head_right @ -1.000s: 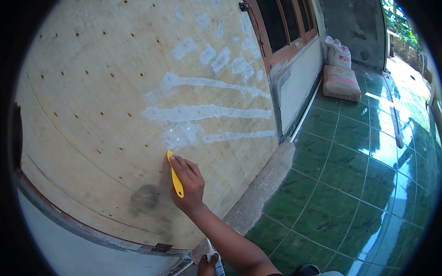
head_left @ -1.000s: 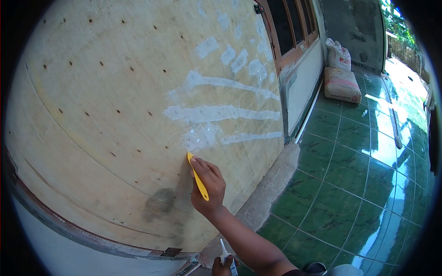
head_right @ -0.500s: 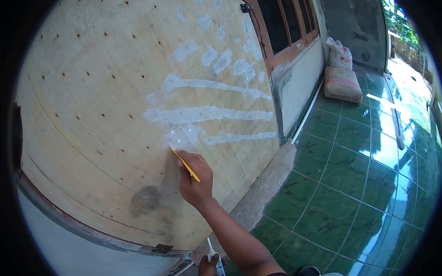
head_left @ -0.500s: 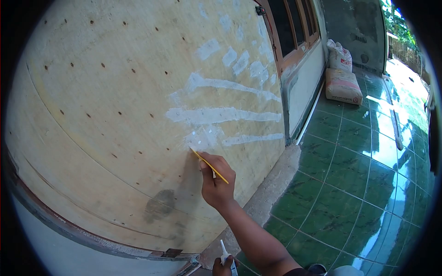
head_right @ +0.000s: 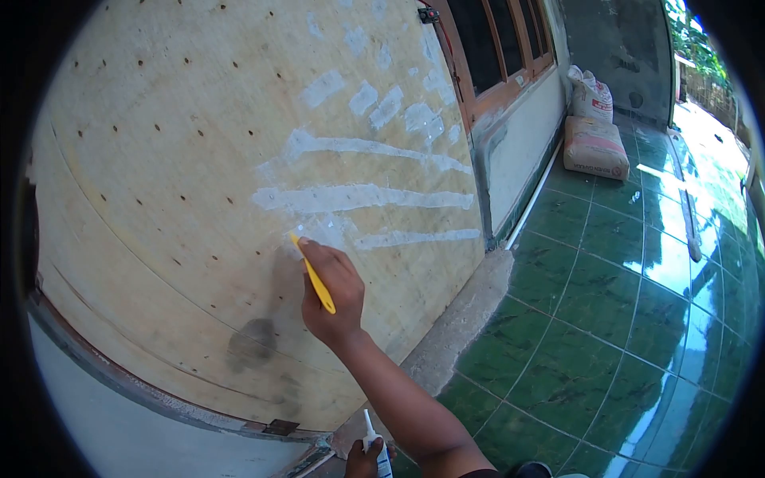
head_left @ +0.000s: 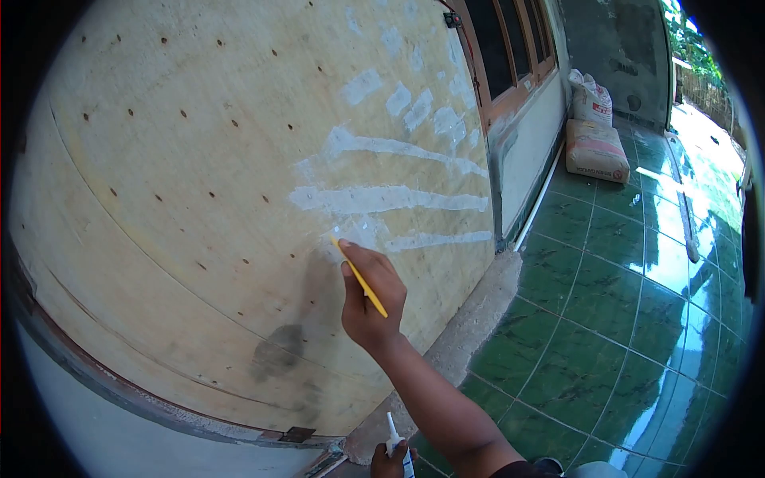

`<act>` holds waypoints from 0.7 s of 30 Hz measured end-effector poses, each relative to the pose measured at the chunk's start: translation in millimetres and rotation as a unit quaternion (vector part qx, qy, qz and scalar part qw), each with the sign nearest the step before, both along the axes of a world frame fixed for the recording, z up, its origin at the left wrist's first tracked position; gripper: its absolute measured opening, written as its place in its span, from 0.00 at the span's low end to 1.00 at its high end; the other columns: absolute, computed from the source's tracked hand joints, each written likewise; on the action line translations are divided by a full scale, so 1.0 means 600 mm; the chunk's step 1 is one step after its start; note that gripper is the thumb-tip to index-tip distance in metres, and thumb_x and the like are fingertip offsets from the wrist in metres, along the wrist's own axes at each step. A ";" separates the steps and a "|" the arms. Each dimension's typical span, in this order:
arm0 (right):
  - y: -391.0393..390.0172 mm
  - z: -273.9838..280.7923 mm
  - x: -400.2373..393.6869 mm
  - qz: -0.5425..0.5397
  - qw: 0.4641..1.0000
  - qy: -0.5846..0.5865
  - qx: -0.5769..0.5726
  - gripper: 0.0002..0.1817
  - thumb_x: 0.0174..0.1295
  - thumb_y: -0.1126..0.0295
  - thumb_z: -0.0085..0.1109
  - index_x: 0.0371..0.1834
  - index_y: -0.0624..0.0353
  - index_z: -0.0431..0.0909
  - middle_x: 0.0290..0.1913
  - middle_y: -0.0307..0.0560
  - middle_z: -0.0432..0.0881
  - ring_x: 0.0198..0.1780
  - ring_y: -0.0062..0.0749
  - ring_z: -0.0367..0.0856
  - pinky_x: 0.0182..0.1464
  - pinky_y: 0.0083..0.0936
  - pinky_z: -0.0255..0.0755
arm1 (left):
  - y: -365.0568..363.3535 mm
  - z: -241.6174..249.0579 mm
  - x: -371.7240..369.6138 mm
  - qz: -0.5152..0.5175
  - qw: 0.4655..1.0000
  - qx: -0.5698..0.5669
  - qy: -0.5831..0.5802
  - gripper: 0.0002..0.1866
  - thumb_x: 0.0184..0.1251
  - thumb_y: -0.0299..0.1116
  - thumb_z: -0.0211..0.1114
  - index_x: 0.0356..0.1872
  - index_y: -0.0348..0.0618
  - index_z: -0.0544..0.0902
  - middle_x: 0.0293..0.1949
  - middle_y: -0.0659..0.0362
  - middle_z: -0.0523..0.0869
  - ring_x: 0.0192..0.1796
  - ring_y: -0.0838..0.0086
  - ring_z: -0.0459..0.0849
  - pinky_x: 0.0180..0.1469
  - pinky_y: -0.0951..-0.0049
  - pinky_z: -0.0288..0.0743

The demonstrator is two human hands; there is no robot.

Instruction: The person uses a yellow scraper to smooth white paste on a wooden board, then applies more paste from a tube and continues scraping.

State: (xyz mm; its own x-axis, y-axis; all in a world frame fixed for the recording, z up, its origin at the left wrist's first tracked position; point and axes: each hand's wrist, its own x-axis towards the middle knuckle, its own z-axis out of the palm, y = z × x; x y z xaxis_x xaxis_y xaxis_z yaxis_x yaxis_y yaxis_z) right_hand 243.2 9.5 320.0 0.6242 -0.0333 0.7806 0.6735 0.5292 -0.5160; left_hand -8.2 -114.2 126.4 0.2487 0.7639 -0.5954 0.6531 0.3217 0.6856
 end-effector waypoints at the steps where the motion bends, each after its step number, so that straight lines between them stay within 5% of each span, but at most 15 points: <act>1: 0.008 0.008 0.022 -0.062 0.997 0.032 0.020 0.18 0.66 0.84 0.63 0.59 0.63 0.85 0.52 0.59 0.90 0.52 0.52 0.89 0.56 0.34 0.81 | 0.000 0.002 -0.003 -0.015 1.000 0.004 -0.007 0.47 0.78 0.56 0.63 0.78 0.21 0.59 0.78 0.32 0.65 0.81 0.49 0.64 0.79 0.58 0.61; 4: 0.047 -0.008 0.031 -0.127 0.991 0.023 -0.033 0.28 0.54 0.87 0.61 0.62 0.66 0.82 0.58 0.61 0.87 0.58 0.57 0.86 0.60 0.41 0.80 | 0.005 0.001 -0.016 -0.036 0.999 0.019 -0.010 0.47 0.78 0.56 0.63 0.78 0.20 0.59 0.78 0.33 0.65 0.80 0.49 0.66 0.78 0.58 0.62; 5: 0.050 -0.001 0.001 -0.154 0.987 0.014 -0.035 0.19 0.65 0.85 0.60 0.60 0.66 0.84 0.56 0.61 0.88 0.55 0.57 0.87 0.60 0.40 0.79 | 0.007 -0.004 -0.018 -0.025 0.999 0.025 -0.002 0.48 0.78 0.56 0.63 0.77 0.20 0.59 0.77 0.32 0.66 0.80 0.49 0.67 0.78 0.58 0.63; 9: -0.015 -0.005 -0.114 0.042 0.993 -0.056 -0.094 0.21 0.64 0.83 0.64 0.62 0.66 0.83 0.56 0.61 0.88 0.56 0.54 0.86 0.60 0.35 0.80 | 0.012 0.005 -0.011 -0.009 0.999 -0.033 -0.020 0.45 0.77 0.55 0.63 0.76 0.21 0.62 0.75 0.32 0.70 0.76 0.48 0.71 0.73 0.57 0.68; 11: -0.051 -0.023 -0.147 0.331 0.922 -0.058 -0.195 0.19 0.69 0.81 0.62 0.63 0.65 0.82 0.55 0.56 0.88 0.52 0.44 0.87 0.58 0.32 0.80 | 0.012 -0.010 -0.005 -0.026 1.000 -0.006 -0.006 0.45 0.77 0.55 0.62 0.77 0.22 0.62 0.75 0.33 0.69 0.76 0.48 0.71 0.73 0.57 0.68; 13: -0.074 -0.063 -0.177 0.472 0.844 0.208 -0.150 0.16 0.75 0.77 0.59 0.63 0.65 0.82 0.53 0.51 0.89 0.48 0.35 0.86 0.54 0.30 0.80 | 0.000 -0.033 -0.001 -0.029 0.999 0.020 0.005 0.45 0.77 0.55 0.62 0.78 0.24 0.61 0.76 0.33 0.69 0.77 0.48 0.71 0.73 0.57 0.68; 16: -0.106 -0.113 -0.130 0.510 0.753 0.414 0.042 0.14 0.77 0.74 0.59 0.62 0.64 0.80 0.52 0.48 0.88 0.48 0.31 0.87 0.51 0.27 0.80 | -0.014 0.004 0.021 -0.012 1.000 0.005 -0.002 0.44 0.78 0.54 0.62 0.79 0.26 0.61 0.79 0.34 0.65 0.80 0.49 0.66 0.76 0.57 0.65; 19: -0.122 -0.162 -0.087 0.497 0.709 0.491 0.092 0.13 0.76 0.74 0.61 0.60 0.63 0.80 0.51 0.48 0.88 0.48 0.30 0.87 0.50 0.26 0.81 | -0.009 -0.014 0.018 0.051 0.991 -0.062 -0.108 0.22 0.77 0.42 0.67 0.58 0.35 0.72 0.42 0.47 0.89 0.46 0.65 0.90 0.50 0.65 0.83; 20: -0.121 -0.176 -0.076 0.486 0.707 0.506 0.091 0.13 0.75 0.74 0.61 0.60 0.62 0.80 0.51 0.47 0.88 0.48 0.30 0.88 0.50 0.26 0.81 | -0.035 0.035 0.034 0.041 0.997 0.025 -0.057 0.34 0.80 0.48 0.63 0.73 0.29 0.70 0.67 0.37 0.80 0.68 0.54 0.81 0.65 0.59 0.75; 21: -0.117 -0.191 -0.067 0.480 0.706 0.514 0.081 0.13 0.75 0.74 0.61 0.59 0.62 0.80 0.50 0.47 0.88 0.47 0.29 0.88 0.50 0.26 0.81 | -0.035 0.011 0.028 0.061 0.994 0.009 -0.094 0.29 0.80 0.46 0.63 0.69 0.31 0.72 0.61 0.42 0.83 0.61 0.58 0.83 0.59 0.61 0.77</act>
